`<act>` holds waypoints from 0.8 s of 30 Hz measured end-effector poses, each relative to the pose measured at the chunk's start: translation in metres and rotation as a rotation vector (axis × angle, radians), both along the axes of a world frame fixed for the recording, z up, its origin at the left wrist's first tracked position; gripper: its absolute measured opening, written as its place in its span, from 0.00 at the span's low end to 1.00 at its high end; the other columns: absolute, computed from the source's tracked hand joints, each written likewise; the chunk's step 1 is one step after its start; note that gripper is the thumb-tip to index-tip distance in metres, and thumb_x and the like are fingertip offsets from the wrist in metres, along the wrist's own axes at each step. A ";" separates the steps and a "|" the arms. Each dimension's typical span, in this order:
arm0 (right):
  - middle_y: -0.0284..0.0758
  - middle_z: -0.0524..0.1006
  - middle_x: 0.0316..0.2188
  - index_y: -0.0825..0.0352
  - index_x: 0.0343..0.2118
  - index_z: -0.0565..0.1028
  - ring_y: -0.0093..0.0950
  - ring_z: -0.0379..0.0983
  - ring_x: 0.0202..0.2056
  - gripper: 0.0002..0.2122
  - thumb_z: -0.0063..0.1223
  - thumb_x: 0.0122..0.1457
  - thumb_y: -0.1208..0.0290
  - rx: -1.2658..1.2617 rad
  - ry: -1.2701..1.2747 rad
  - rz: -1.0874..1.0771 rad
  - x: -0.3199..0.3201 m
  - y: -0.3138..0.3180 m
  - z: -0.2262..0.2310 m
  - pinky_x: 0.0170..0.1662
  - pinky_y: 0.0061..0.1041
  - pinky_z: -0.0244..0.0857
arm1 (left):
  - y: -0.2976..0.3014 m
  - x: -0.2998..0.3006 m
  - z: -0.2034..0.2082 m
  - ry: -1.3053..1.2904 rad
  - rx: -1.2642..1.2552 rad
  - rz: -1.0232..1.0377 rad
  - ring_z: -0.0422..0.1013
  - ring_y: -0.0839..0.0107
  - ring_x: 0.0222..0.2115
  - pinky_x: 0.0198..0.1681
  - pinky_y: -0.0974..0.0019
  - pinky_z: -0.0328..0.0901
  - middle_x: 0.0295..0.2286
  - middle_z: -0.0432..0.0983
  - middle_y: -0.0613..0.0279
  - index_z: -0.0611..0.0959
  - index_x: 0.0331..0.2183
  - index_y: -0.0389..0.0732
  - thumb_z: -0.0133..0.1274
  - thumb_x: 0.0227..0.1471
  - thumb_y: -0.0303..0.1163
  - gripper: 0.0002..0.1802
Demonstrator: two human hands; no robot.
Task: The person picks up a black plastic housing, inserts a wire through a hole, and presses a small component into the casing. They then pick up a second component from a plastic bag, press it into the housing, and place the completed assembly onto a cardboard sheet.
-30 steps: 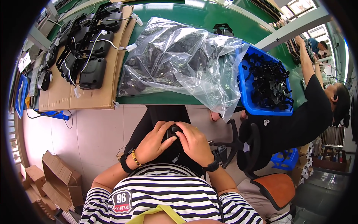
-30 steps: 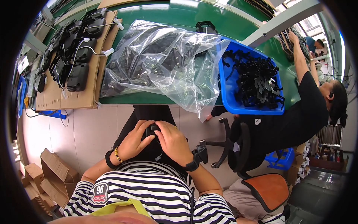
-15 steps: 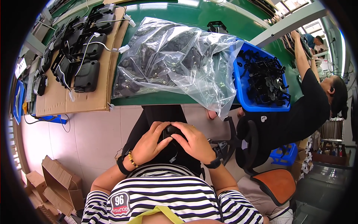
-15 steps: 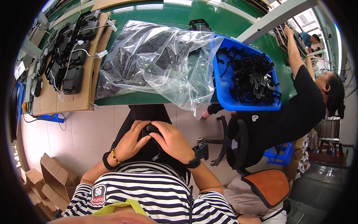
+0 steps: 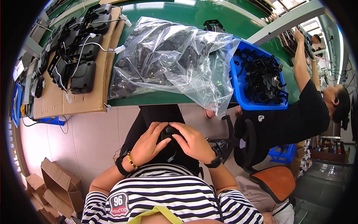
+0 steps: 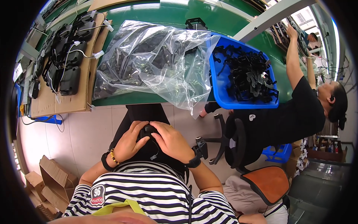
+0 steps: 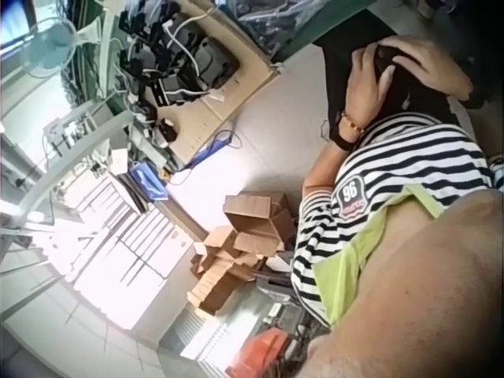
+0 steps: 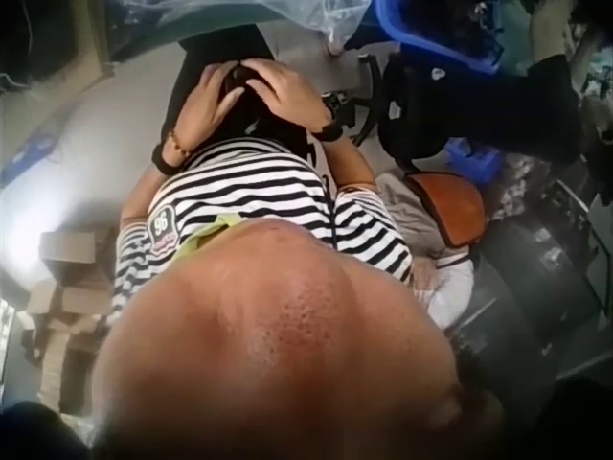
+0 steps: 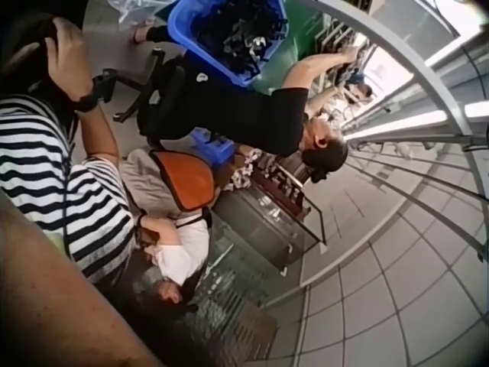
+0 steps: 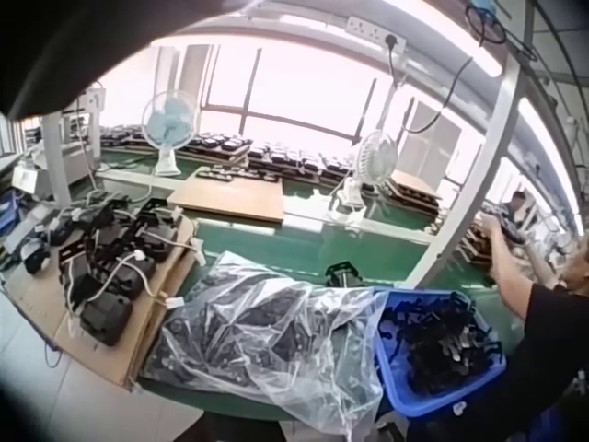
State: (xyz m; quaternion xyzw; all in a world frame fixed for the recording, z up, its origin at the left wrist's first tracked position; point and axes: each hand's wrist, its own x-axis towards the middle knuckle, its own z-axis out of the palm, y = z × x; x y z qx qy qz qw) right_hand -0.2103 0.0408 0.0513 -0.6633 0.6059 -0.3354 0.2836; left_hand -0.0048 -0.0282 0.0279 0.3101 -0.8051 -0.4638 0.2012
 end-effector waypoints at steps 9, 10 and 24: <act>0.44 0.82 0.45 0.70 0.52 0.77 0.45 0.80 0.44 0.15 0.59 0.65 0.71 -0.042 -0.005 0.019 -0.002 -0.001 0.003 0.46 0.37 0.74 | 0.001 0.000 0.000 -0.008 0.018 -0.012 0.74 0.42 0.47 0.49 0.52 0.71 0.52 0.69 0.44 0.70 0.59 0.35 0.58 0.62 0.39 0.30; 0.44 0.82 0.45 0.70 0.52 0.77 0.45 0.80 0.44 0.15 0.59 0.65 0.71 -0.041 -0.004 0.014 -0.001 0.000 0.002 0.46 0.37 0.74 | 0.001 0.000 0.000 -0.004 0.008 -0.008 0.74 0.42 0.47 0.49 0.52 0.71 0.52 0.69 0.44 0.70 0.59 0.35 0.58 0.62 0.39 0.30; 0.45 0.82 0.45 0.70 0.50 0.77 0.46 0.80 0.44 0.14 0.59 0.65 0.70 -0.066 0.021 -0.031 0.009 -0.002 -0.008 0.47 0.38 0.74 | 0.004 0.000 -0.002 -0.005 -0.019 0.012 0.73 0.41 0.48 0.50 0.51 0.71 0.53 0.70 0.44 0.71 0.59 0.36 0.58 0.61 0.38 0.29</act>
